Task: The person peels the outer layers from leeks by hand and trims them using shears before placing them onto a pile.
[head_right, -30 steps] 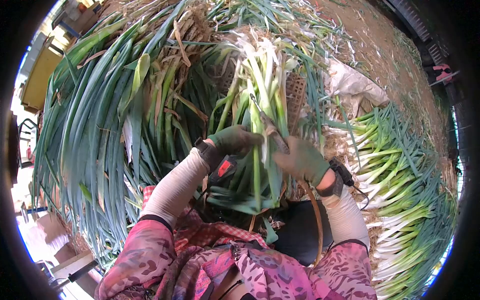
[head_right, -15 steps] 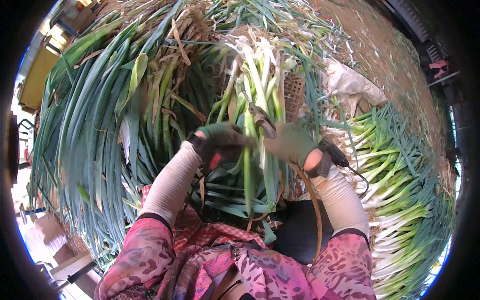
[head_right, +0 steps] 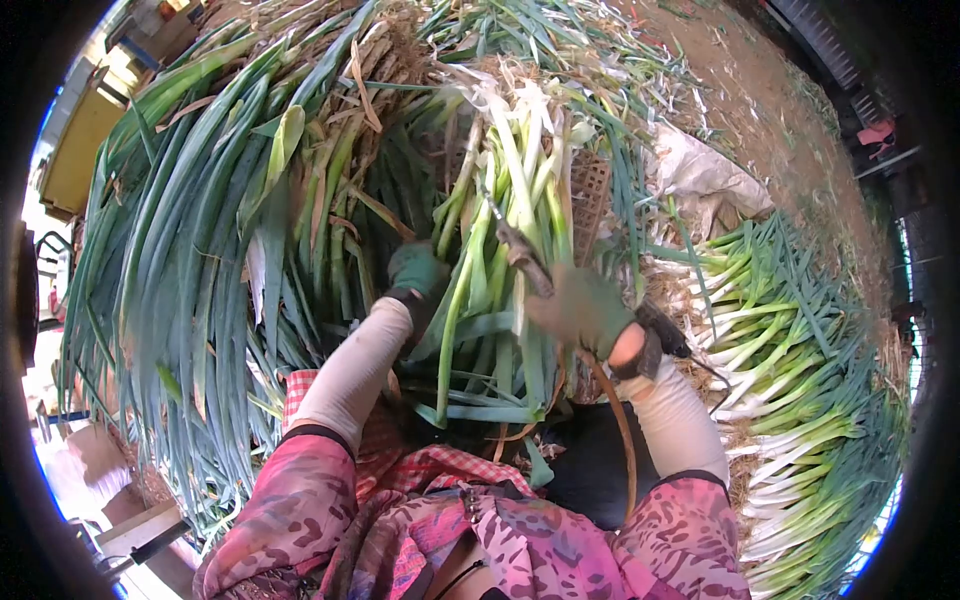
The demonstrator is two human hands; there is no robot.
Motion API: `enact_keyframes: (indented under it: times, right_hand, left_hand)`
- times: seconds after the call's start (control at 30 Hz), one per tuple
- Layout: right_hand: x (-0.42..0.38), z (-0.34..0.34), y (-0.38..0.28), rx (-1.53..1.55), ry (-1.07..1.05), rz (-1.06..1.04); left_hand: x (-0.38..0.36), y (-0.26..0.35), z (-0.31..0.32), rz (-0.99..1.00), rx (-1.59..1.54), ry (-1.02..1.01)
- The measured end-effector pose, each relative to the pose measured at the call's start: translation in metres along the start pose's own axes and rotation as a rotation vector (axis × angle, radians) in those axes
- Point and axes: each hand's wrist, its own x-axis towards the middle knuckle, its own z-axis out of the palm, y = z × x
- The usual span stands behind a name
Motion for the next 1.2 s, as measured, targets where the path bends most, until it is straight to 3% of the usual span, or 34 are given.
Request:
enact_keyframes:
  times: [0.07,0.13,0.23,0.33,0.37,0.47,0.6,0.7,0.9,0.97,1.2]
  right_hand:
    - [-0.02,-0.005,-0.001,0.07,-0.055,-0.03]
    - [-0.04,-0.007,-0.006,0.153,-0.111,-0.069]
    - [-0.051,-0.001,0.0,0.294,-0.019,-0.103]
    - [-0.055,0.001,-0.009,0.338,-0.035,-0.084]
    - [-0.055,0.002,-0.012,0.35,-0.055,-0.07]
    - [-0.031,0.004,-0.005,0.228,-0.005,-0.104]
    - [0.044,-0.003,0.003,0.211,0.014,-0.004]
    - [0.083,-0.008,0.004,0.163,0.012,0.062]
    - [0.082,-0.007,-0.001,0.072,0.099,-0.078]
    - [0.088,-0.016,-0.009,0.031,0.022,0.023]
    - [0.16,-0.035,-0.027,-0.05,-0.009,0.112]
  left_hand:
    - [0.004,0.0,-0.019,-0.069,-0.228,0.018]
    - [0.018,-0.005,-0.031,-0.022,-0.786,-0.006]
    - [0.008,0.011,-0.092,0.022,-0.911,-0.167]
    - [0.01,0.012,-0.069,0.132,-1.064,-0.234]
    - [0.006,0.017,-0.071,0.089,-1.153,-0.346]
    - [-0.01,0.036,-0.07,0.142,-1.082,-0.343]
    - [-0.005,0.043,-0.027,0.414,-0.815,0.009]
    - [-0.023,0.057,-0.052,0.314,-0.666,-0.181]
    - [-0.039,0.073,-0.06,0.28,-0.48,-0.191]
    - [-0.044,0.079,-0.057,0.369,-0.398,-0.106]
    - [-0.055,0.093,-0.062,0.256,-0.409,-0.154]
